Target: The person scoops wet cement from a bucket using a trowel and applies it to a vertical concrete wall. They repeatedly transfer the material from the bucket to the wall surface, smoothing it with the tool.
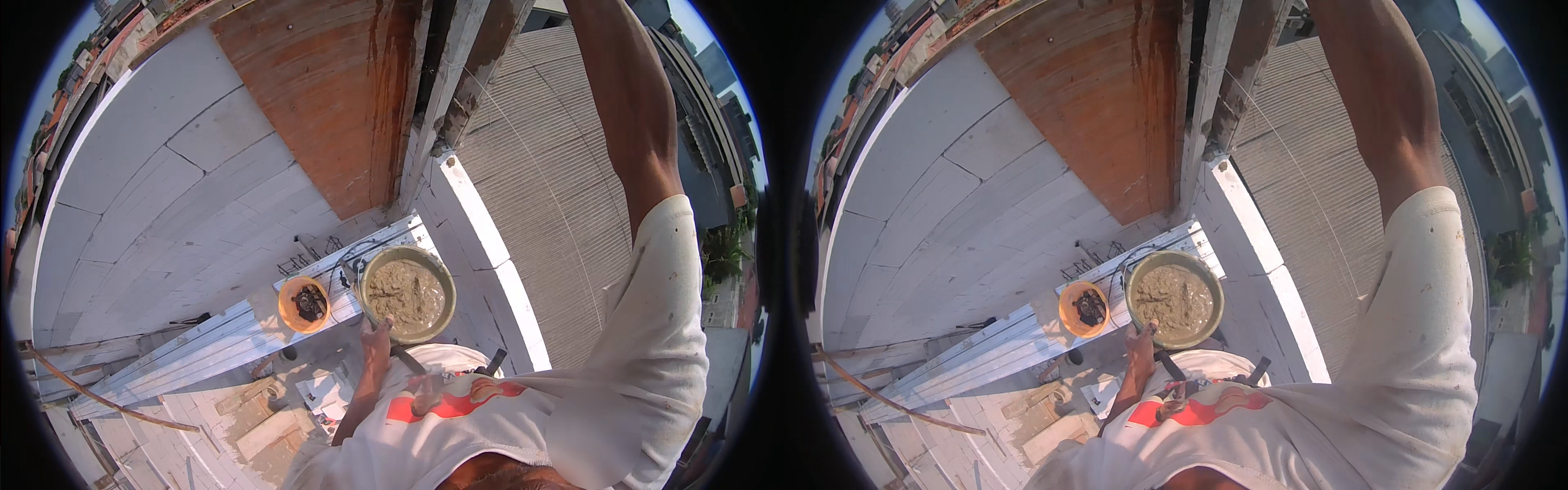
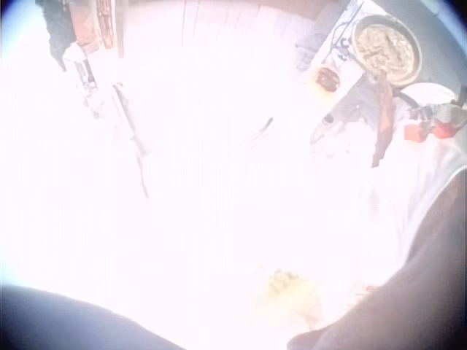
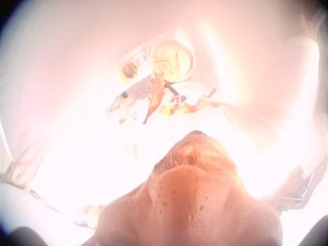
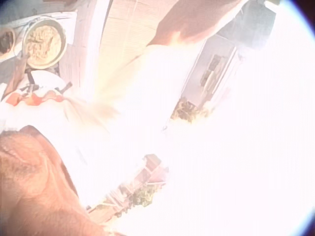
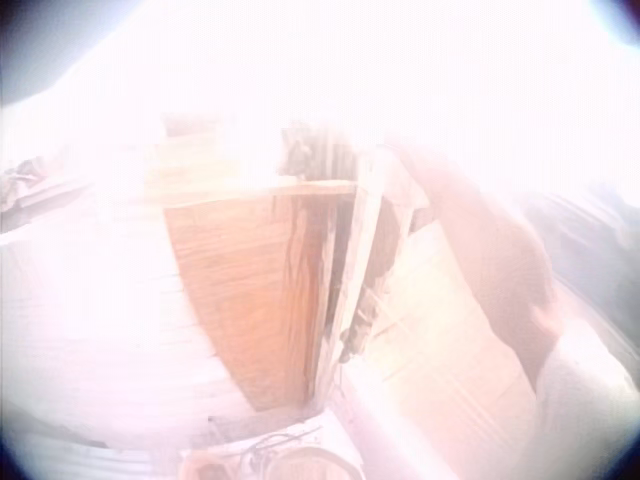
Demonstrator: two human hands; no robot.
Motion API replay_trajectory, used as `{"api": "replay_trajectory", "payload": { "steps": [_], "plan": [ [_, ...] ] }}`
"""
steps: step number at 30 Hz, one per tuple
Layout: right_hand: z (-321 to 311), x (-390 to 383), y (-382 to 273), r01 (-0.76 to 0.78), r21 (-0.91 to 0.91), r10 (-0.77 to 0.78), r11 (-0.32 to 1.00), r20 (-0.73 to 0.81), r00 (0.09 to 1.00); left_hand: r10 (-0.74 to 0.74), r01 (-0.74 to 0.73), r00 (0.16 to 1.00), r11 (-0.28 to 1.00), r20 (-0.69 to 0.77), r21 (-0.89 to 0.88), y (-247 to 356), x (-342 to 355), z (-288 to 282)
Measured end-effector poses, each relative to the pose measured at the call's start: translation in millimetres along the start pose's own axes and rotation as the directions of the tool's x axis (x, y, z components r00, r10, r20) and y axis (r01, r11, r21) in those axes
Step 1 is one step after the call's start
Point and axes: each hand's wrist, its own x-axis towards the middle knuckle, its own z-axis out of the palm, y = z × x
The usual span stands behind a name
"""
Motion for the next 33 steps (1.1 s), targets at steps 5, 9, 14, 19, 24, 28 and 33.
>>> {"api": "replay_trajectory", "payload": {
  "steps": [5, 9, 14, 19, 24, 28, 33],
  "plan": [
    [15.2, -137.4, 15.0, 0.043, -0.788, -0.353, 0.614, -0.226, 0.908, -0.212, 0.209, 0.976, 0.976, 0.045, 0.062, 33.8, -3.0, 33.9],
    [68.2, -256.9, 76.6, -0.054, -0.923, -0.388, 0.381, -0.212, 0.897, -0.136, 0.131, 0.985, 0.990, 0.109, 0.054, 17.5, -0.6, 28.8],
    [118.4, -359.1, 213.7, -0.388, -0.920, 0.316, 0.051, -0.354, 0.881, -0.167, 0.161, 0.979, 0.985, 0.121, 0.054, 27.4, 0.2, 28.8],
    [142.2, -417.5, 294.3, -0.271, -0.955, 0.558, -0.122, -0.292, 0.777, -0.177, 0.171, 0.965, 0.984, 0.193, 0.049, 23.3, 0.0, 26.5],
    [154.1, -430.2, 363.3, -0.155, -0.986, 0.622, 0.065, -0.081, 0.779, -0.177, 0.171, 0.966, 0.984, 0.190, 0.052, 31.4, -4.1, 35.0],
    [159.5, -432.4, 394.4, -0.247, -0.962, 0.719, 0.117, -0.090, 0.689, -0.134, 0.117, 0.961, 0.989, 0.243, 0.087, 34.9, -7.2, 38.3],
    [154.5, -451.8, 386.8, -0.336, -0.902, 0.753, 0.270, -0.019, 0.658, -0.094, 0.069, 0.967, 0.991, 0.236, 0.113, 32.3, -9.5, 31.3]
  ]
}}
